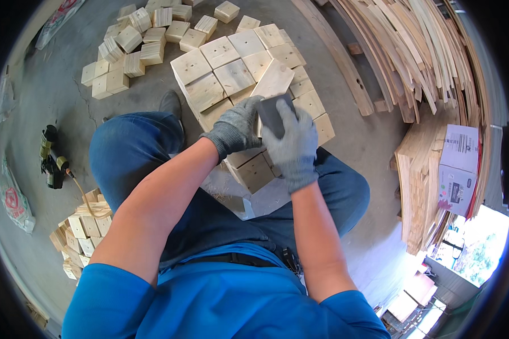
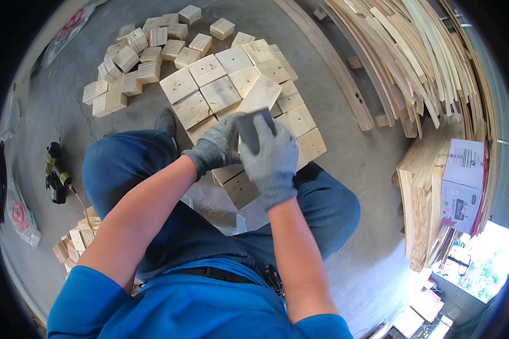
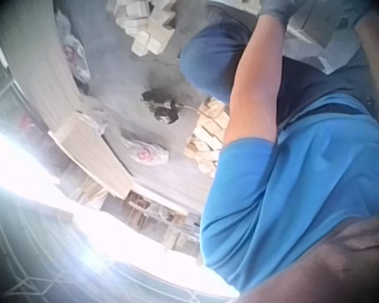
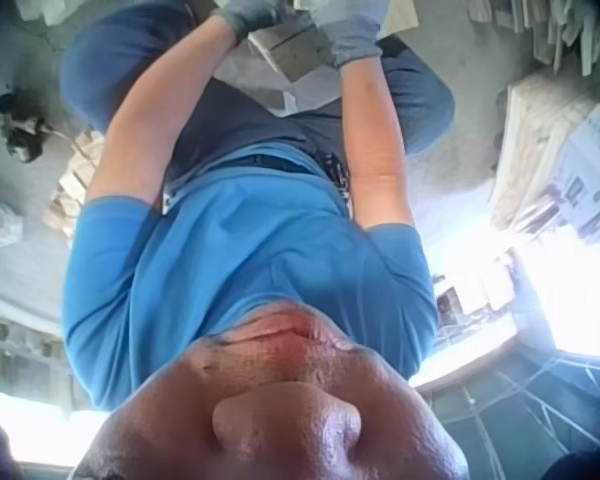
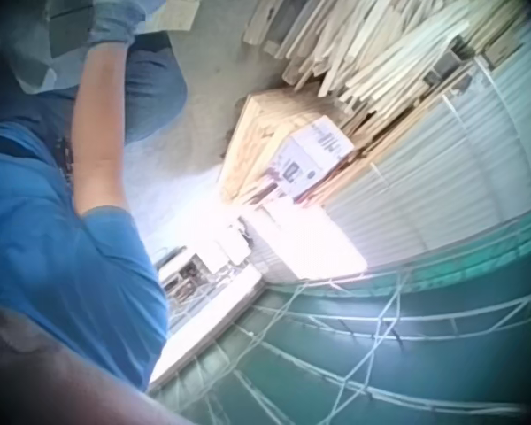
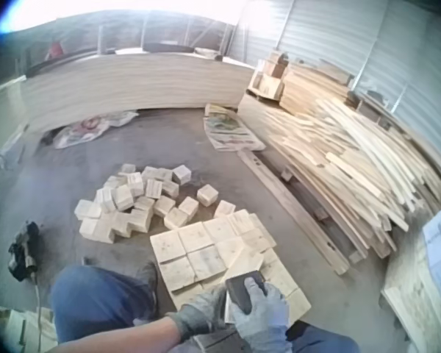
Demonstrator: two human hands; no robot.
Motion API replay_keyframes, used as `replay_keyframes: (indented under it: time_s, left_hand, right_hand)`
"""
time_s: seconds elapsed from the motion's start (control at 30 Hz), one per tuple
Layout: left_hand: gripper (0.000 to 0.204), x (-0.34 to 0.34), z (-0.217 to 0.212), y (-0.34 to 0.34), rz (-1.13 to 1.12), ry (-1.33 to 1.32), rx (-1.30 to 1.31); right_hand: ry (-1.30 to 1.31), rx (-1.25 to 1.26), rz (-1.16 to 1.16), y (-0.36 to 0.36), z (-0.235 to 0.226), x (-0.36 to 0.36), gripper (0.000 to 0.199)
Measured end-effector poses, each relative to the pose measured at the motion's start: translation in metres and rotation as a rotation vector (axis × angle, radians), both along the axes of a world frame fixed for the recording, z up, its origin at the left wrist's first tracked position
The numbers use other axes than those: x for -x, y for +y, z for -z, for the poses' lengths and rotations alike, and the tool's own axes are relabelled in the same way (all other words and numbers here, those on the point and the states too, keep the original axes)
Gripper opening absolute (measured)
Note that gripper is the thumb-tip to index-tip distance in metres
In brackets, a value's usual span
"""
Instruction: The person sits on the floor and sands small wooden blocks using a sanding block. They pick up each block, sand the edges and surfaces, and place it back into a pile. The person repeats this process for multiple blocks.
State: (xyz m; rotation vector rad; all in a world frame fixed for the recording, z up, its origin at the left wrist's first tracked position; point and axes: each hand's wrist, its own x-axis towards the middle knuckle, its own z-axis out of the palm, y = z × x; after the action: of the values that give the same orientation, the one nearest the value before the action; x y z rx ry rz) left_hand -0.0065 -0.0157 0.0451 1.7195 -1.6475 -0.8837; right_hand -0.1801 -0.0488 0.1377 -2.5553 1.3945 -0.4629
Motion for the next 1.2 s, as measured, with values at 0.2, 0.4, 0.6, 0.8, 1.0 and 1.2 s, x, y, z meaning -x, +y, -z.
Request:
replay_keyframes:
  time_s: [0.2, 0.4, 0.6, 0.8, 1.0, 1.2]
  left_hand:
    - [0.109, 0.002, -0.009, -0.002, 0.005, 0.053, -0.008]
    - [0.109, 0.003, -0.004, 0.001, 0.002, 0.019, 0.014]
    - [0.11, 0.002, 0.012, -0.004, 0.001, 0.034, 0.06]
    - [0.104, 0.003, -0.002, -0.002, 0.002, 0.046, -0.008]
    - [0.11, -0.005, -0.017, 0.0, 0.004, 0.05, -0.052]
    - [0.094, 0.007, 0.002, -0.008, 0.024, 0.352, -0.009]
  right_hand:
    - [0.117, -0.02, 0.165, -0.079, -0.004, -0.03, 0.069]
    - [0.03, 0.004, 0.09, -0.029, -0.001, -0.009, 0.064]
    - [0.061, -0.041, 0.024, 0.056, -0.007, 0.039, 0.073]
    - [-0.028, -0.007, 0.0, 0.032, -0.004, 0.036, 0.071]
    - [0.024, -0.046, 0.165, -0.077, 0.004, -0.014, 0.067]
    - [-0.139, 0.082, 0.164, -0.073, 0.018, -0.006, 0.048]
